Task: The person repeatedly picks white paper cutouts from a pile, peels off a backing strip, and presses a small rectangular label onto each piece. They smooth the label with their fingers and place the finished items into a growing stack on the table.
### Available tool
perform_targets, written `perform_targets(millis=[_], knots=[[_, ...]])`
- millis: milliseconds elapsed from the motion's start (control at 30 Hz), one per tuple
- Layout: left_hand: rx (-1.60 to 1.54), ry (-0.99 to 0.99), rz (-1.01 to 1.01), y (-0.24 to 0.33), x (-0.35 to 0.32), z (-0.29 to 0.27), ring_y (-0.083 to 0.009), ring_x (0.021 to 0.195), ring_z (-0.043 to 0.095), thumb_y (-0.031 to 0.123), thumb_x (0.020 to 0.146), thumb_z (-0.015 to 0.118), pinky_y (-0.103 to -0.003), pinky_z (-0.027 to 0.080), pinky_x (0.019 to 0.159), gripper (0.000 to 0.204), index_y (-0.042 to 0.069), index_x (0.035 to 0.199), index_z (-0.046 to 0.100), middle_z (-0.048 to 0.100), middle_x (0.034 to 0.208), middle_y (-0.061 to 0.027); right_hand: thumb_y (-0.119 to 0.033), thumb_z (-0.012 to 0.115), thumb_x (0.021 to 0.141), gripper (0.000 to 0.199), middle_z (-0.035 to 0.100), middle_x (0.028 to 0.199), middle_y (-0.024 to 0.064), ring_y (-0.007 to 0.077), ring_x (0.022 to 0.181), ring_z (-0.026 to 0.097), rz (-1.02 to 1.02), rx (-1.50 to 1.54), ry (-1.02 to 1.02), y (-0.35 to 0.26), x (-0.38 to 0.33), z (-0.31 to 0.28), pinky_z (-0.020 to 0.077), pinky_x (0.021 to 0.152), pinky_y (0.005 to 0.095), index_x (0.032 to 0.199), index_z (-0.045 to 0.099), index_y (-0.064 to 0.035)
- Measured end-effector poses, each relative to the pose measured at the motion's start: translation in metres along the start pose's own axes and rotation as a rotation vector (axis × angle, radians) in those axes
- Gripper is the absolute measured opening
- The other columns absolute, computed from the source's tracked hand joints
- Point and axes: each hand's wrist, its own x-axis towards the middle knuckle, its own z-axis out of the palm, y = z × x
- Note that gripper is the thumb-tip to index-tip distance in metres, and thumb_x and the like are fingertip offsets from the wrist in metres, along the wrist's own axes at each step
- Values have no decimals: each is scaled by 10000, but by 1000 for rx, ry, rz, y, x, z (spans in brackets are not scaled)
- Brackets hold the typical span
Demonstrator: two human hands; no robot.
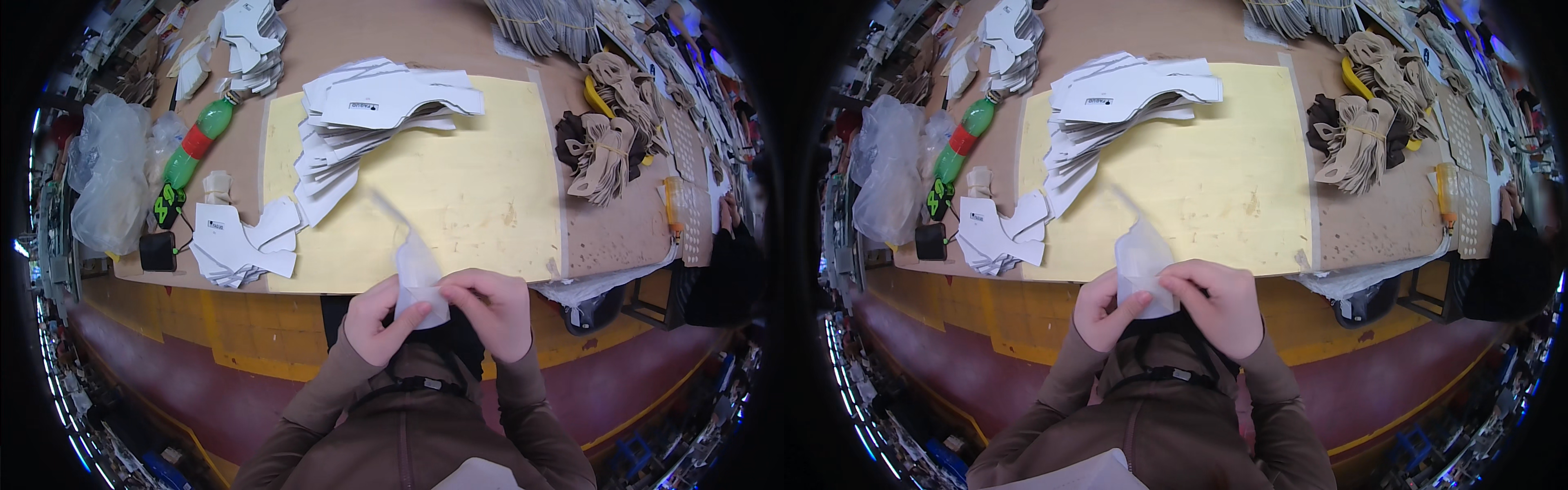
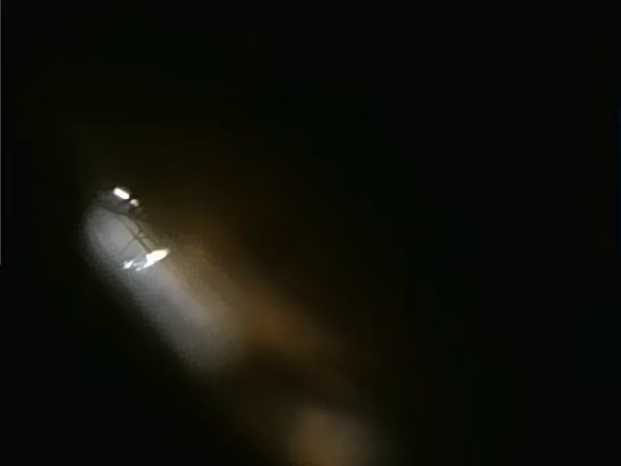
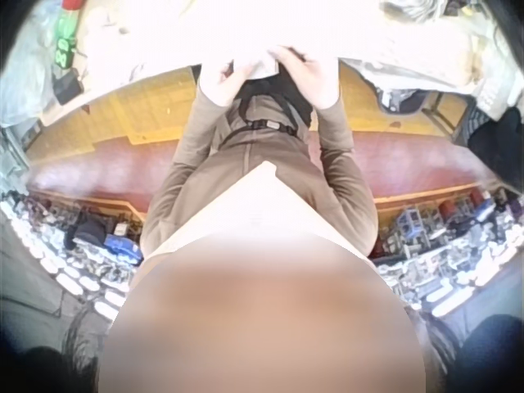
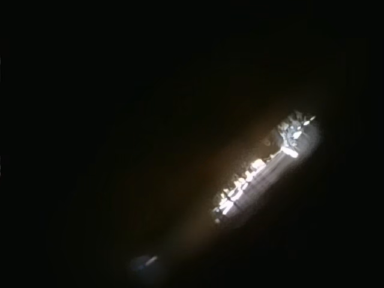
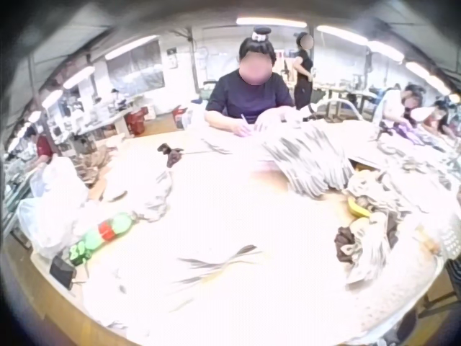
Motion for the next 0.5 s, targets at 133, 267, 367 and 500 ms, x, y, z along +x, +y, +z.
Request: perform_targets(millis=[133, 267, 367, 500], knots=[[130, -14, 119, 1, 2, 6, -246, 754, 632, 100, 964, 649, -306, 498, 706, 176, -32, 1080, 660, 634, 887, -144, -60, 621, 996, 119, 685, 819, 35, 75, 709, 603, 154, 260, 183, 16, 5, 5, 495, 647, 232, 977, 679, 42], [161, 6, 134, 2, 3, 17, -283, 688, 585, 93, 954, 649, -335, 479, 649, 149, -32, 1035, 647, 573, 816, -155, -79, 586, 1025, 132, 645, 761, 37, 76, 654, 546, 45, 91, 409, 25, 6, 19, 457, 602, 227, 995, 655, 30], [161, -11, 132, 3, 0, 20, -280, 687, 588, 94, 955, 646, -336, 482, 647, 138, -28, 1020, 641, 578, 824, -154, -61, 583, 1022, 111, 638, 748, 68, 95, 629, 540, -53, -98, 522, 29, 12, 24, 456, 590, 245, 993, 643, 28], [180, -10, 133, 4, -3, 19, -278, 692, 595, 94, 958, 643, -337, 486, 649, 144, -28, 1035, 644, 591, 832, -151, -26, 610, 996, 69, 628, 739, 100, 134, 602, 562, -225, -154, 490, 35, 29, 19, 472, 580, 267, 998, 646, 33]])
